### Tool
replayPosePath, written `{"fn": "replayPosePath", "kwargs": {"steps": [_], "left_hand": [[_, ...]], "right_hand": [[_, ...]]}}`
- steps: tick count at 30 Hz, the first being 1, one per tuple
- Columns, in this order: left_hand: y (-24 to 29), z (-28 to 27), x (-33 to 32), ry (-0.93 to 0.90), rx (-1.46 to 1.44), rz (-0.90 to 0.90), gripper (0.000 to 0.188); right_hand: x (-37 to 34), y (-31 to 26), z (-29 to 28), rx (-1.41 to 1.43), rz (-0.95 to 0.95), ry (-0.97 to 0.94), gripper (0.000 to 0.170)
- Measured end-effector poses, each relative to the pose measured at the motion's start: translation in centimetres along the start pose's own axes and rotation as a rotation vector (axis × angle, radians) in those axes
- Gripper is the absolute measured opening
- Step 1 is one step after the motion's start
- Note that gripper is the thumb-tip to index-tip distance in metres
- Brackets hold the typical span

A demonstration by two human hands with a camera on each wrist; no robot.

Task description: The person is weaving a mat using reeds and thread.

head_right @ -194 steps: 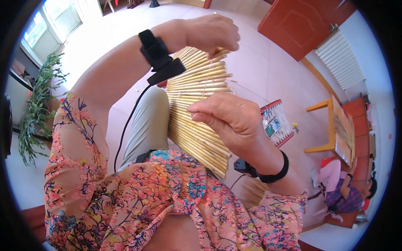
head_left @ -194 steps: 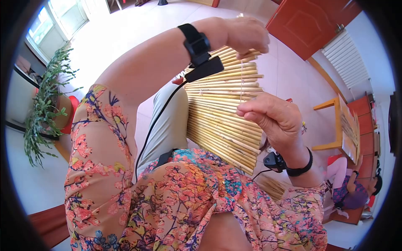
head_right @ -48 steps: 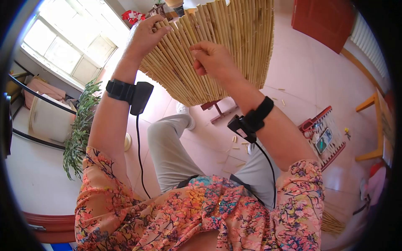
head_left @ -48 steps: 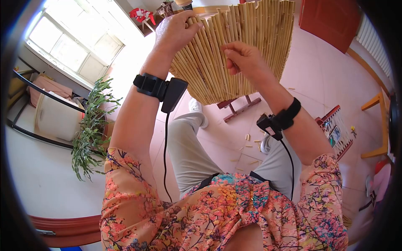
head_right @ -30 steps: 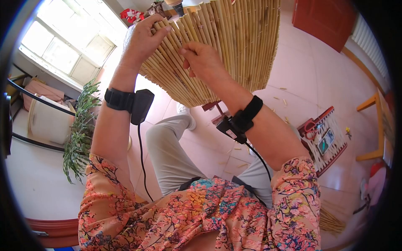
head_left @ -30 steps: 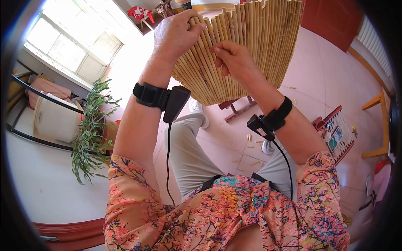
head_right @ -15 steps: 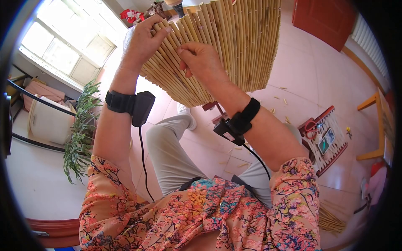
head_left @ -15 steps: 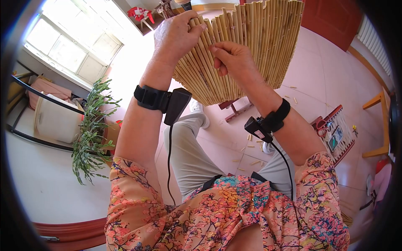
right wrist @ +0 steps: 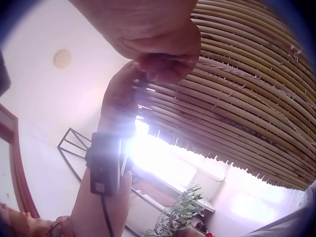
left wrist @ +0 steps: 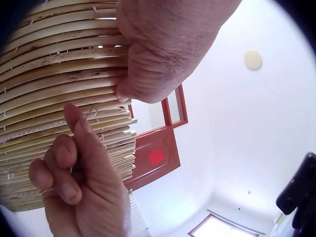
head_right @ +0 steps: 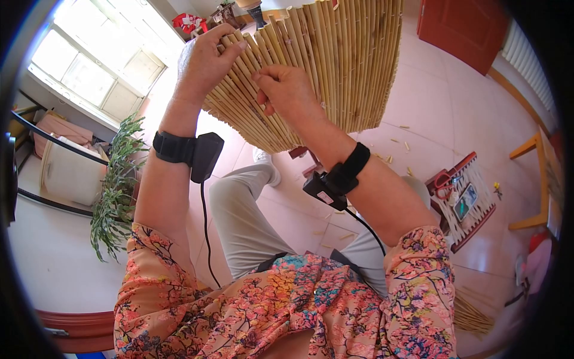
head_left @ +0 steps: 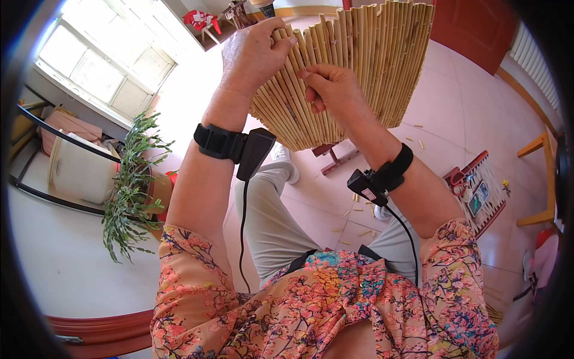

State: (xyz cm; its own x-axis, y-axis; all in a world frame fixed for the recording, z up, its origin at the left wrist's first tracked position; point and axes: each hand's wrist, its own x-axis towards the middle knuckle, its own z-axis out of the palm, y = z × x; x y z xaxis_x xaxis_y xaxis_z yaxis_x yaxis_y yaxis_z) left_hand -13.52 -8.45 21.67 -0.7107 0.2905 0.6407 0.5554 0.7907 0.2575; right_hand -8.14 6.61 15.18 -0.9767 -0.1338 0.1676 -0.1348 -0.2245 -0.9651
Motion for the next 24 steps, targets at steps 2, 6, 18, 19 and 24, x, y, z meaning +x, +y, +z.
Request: {"fn": "replayPosePath", "kwargs": {"steps": [2, 6, 18, 19, 24], "left_hand": [[0.2, -0.1, -0.1, -0.003, 0.01, -0.01, 0.03], [0.1, -0.1, 0.0, -0.013, -0.017, -0.014, 0.029], [1.1, -0.7, -0.8, 0.003, 0.067, -0.035, 0.03], [1.5, -0.9, -1.0, 0.002, 0.067, -0.035, 0.03], [2.0, -0.9, -1.3, 0.043, 0.062, 0.017, 0.03]], "right_hand": [[0.0, 0.2, 0.0, 0.044, 0.005, 0.001, 0.021], [-0.1, 0.1, 0.1, 0.059, 0.01, 0.002, 0.021], [-0.9, -1.0, 0.7, 0.225, 0.107, 0.039, 0.014], [-1.0, -1.1, 0.8, 0.252, 0.109, 0.052, 0.014], [-1.2, -1.0, 1.3, 0.277, 0.122, 0.098, 0.014]]}}
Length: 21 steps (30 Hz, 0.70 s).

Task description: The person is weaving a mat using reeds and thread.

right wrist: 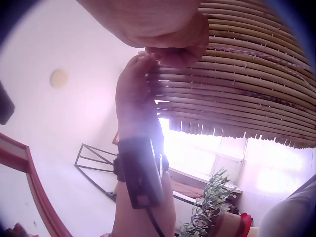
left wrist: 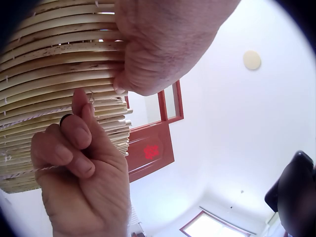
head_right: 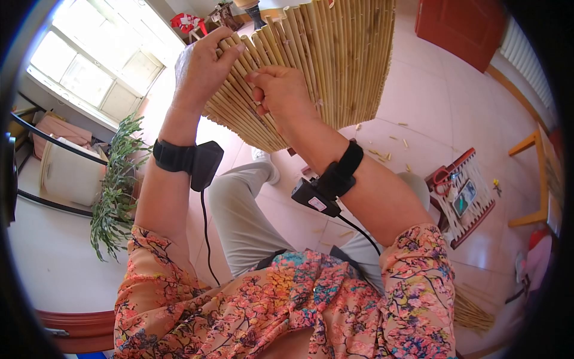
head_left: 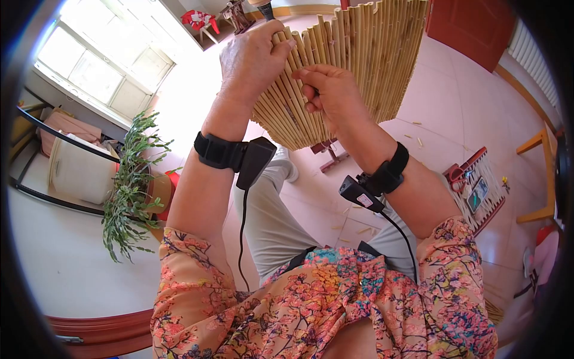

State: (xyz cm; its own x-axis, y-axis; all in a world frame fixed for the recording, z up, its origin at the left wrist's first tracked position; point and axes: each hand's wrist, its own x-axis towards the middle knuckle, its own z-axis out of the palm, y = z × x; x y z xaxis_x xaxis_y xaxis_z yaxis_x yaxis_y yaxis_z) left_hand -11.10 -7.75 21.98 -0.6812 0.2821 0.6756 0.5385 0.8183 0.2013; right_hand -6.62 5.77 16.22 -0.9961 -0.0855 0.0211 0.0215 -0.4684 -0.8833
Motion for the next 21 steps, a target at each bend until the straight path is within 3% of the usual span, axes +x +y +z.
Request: {"fn": "replayPosePath", "kwargs": {"steps": [4, 10, 13, 15, 21], "left_hand": [[1.7, -1.0, -1.0, -0.069, 0.087, -0.085, 0.03], [4.0, -2.3, -4.0, -0.175, -0.1, -0.111, 0.026], [3.9, -2.9, -4.8, -0.214, -0.265, -0.035, 0.023], [3.3, -3.3, -4.3, -0.362, -0.304, -0.048, 0.027], [1.6, -3.8, -1.9, -0.537, -0.15, 0.085, 0.026]], "right_hand": [[-0.7, -0.3, -0.7, 0.016, 0.048, -0.048, 0.016], [-4.6, -0.4, -2.2, -0.047, 0.085, -0.074, 0.017], [-5.7, 0.2, -2.8, -0.046, 0.102, -0.079, 0.018], [-5.8, 0.4, -2.9, -0.033, 0.099, -0.085, 0.018], [-5.0, 0.5, -2.7, -0.033, 0.091, -0.074, 0.016]]}}
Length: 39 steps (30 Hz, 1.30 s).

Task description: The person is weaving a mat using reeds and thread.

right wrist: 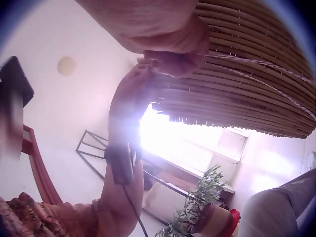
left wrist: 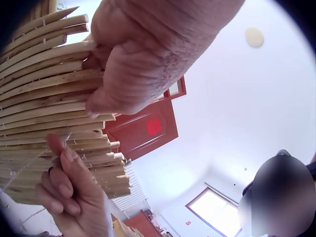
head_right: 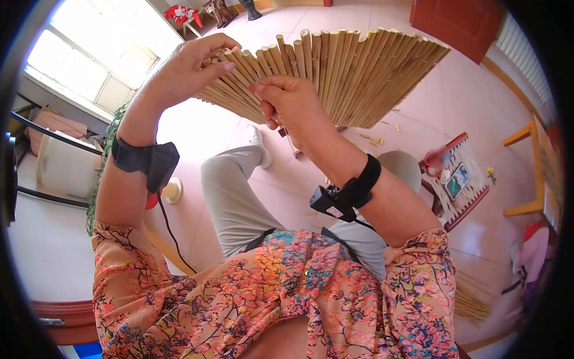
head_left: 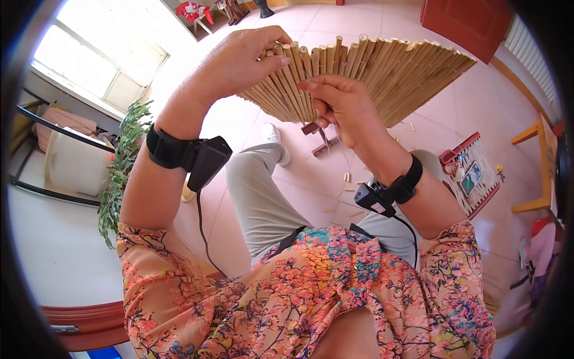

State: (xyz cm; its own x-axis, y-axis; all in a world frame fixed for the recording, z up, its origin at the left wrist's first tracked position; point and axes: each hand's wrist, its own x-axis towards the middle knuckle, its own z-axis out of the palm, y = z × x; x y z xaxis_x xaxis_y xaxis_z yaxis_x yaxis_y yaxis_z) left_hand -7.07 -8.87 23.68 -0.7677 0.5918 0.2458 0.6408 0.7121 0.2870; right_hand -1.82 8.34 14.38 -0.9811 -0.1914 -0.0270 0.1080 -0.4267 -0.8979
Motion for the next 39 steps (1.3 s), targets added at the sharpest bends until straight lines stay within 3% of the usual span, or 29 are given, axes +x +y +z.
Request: {"fn": "replayPosePath", "kwargs": {"steps": [6, 12, 15, 20, 28, 30, 39], "left_hand": [[-1.1, 0.1, 0.1, -0.023, 0.059, 0.167, 0.023], [0.7, 1.6, -2.1, -0.018, 0.073, 0.062, 0.021], [3.4, 2.8, -5.0, 0.118, 0.056, 0.056, 0.019], [5.8, 4.6, -9.9, 0.134, -0.005, -0.063, 0.019], [6.2, 7.9, -16.2, 0.2, -0.022, -0.015, 0.042], [6.5, 8.4, -17.2, 0.172, -0.038, -0.022, 0.043], [7.0, 9.2, -18.0, 0.109, 0.039, 0.035, 0.043]], "right_hand": [[-0.1, 0.2, 0.0, -0.012, 0.029, -0.026, 0.016], [-1.6, 1.1, -0.2, -0.006, 0.053, -0.036, 0.016], [-3.5, 2.0, -0.3, -0.007, 0.074, -0.042, 0.016], [-6.2, 4.4, -1.1, -0.1, 0.093, -0.151, 0.017], [-9.3, 7.8, -1.5, -0.261, 0.269, -0.299, 0.016], [-9.8, 8.0, -1.5, -0.379, 0.191, -0.406, 0.016], [-11.2, 8.2, -2.2, -0.307, 0.375, -0.36, 0.01]]}}
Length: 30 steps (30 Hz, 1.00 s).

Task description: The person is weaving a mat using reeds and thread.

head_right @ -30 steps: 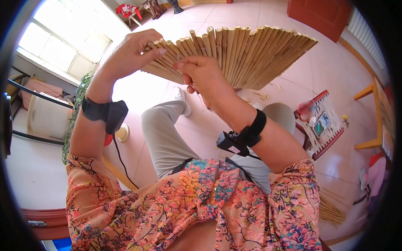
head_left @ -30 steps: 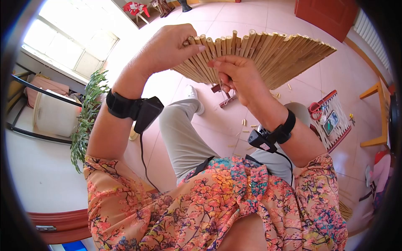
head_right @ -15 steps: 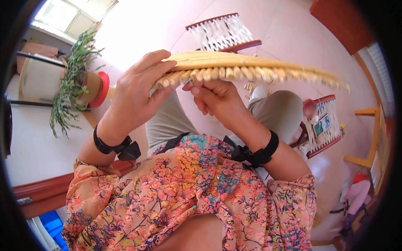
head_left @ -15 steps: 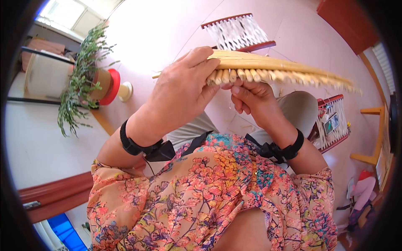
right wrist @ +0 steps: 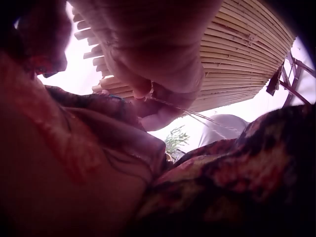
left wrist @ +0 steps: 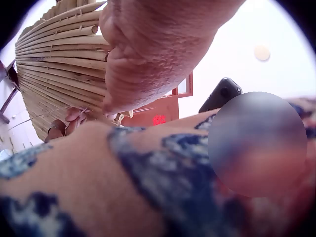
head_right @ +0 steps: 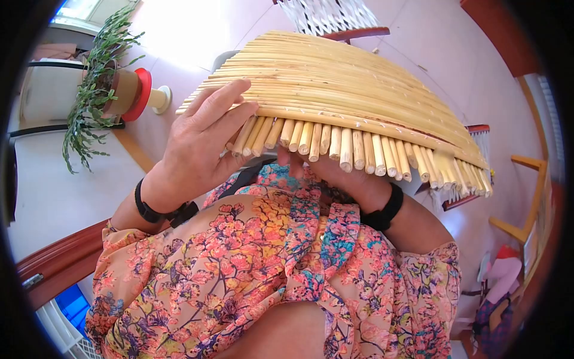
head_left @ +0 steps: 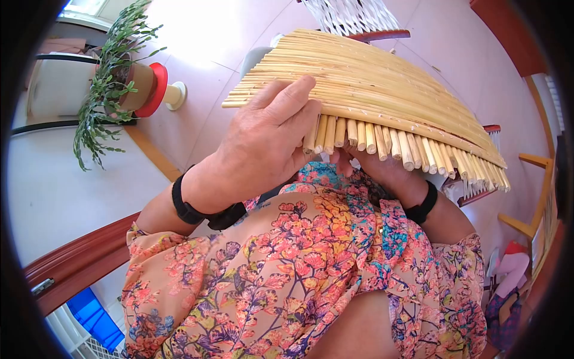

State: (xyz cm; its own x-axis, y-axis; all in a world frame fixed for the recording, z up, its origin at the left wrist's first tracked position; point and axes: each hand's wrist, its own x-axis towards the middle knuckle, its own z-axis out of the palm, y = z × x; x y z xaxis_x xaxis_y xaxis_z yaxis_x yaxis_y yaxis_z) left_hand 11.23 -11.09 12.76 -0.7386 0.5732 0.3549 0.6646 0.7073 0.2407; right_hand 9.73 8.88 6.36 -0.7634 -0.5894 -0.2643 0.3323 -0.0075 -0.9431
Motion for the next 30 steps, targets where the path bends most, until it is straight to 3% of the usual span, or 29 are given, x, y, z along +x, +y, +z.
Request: {"fn": "replayPosePath", "kwargs": {"steps": [5, 11, 14, 17, 19, 20, 22, 23, 25, 26, 28, 29, 30], "left_hand": [[0.0, 0.1, 0.3, -0.042, 0.09, 0.026, 0.044], [0.2, 0.6, 0.2, 0.003, 0.022, 0.028, 0.046], [0.2, 0.8, 0.3, 0.014, 0.027, 0.037, 0.047], [0.1, 0.7, 0.6, 0.003, 0.054, 0.038, 0.047], [0.1, 0.7, 0.7, 0.057, 0.084, 0.085, 0.046], [0.1, 0.7, 0.7, 0.058, 0.084, 0.084, 0.046], [0.1, 0.6, 0.7, 0.073, 0.091, 0.088, 0.045], [0.1, 0.4, 0.8, 0.073, 0.089, 0.088, 0.045], [0.2, 0.2, 0.9, 0.093, 0.097, 0.098, 0.044], [0.2, 0.2, 0.9, 0.095, 0.097, 0.1, 0.044], [0.3, 0.1, 1.0, 0.111, 0.102, 0.105, 0.043], [0.3, 0.1, 1.1, 0.115, 0.103, 0.106, 0.043], [0.4, 0.0, 1.3, 0.122, 0.104, 0.117, 0.041]], "right_hand": [[-0.2, 0.8, -0.9, 0.052, -0.047, -0.044, 0.01], [-1.0, 0.6, -0.8, 0.045, 0.095, -0.026, 0.008], [-1.1, 0.7, -0.7, 0.018, 0.082, 0.034, 0.007], [-0.8, 1.4, -0.9, -0.135, 0.024, -0.035, 0.007], [-0.9, 1.5, -0.9, -0.471, -0.062, 0.006, 0.009], [-0.8, 1.9, -1.0, -0.472, -0.062, 0.005, 0.009], [-0.6, 3.8, -1.2, -0.984, -0.461, 0.118, 0.009], [-0.6, 4.2, -1.1, -0.985, -0.46, 0.118, 0.009], [-0.7, 4.6, -1.0, -1.279, -0.644, 0.293, 0.008], [-0.8, 4.3, -1.1, -1.281, -0.644, 0.295, 0.008], [-0.8, 2.3, -1.0, -0.848, -0.489, 0.077, 0.008], [-0.9, 1.9, -0.9, -0.852, -0.491, 0.077, 0.008], [-1.1, 1.6, -0.8, -0.65, -0.385, 0.06, 0.009]]}}
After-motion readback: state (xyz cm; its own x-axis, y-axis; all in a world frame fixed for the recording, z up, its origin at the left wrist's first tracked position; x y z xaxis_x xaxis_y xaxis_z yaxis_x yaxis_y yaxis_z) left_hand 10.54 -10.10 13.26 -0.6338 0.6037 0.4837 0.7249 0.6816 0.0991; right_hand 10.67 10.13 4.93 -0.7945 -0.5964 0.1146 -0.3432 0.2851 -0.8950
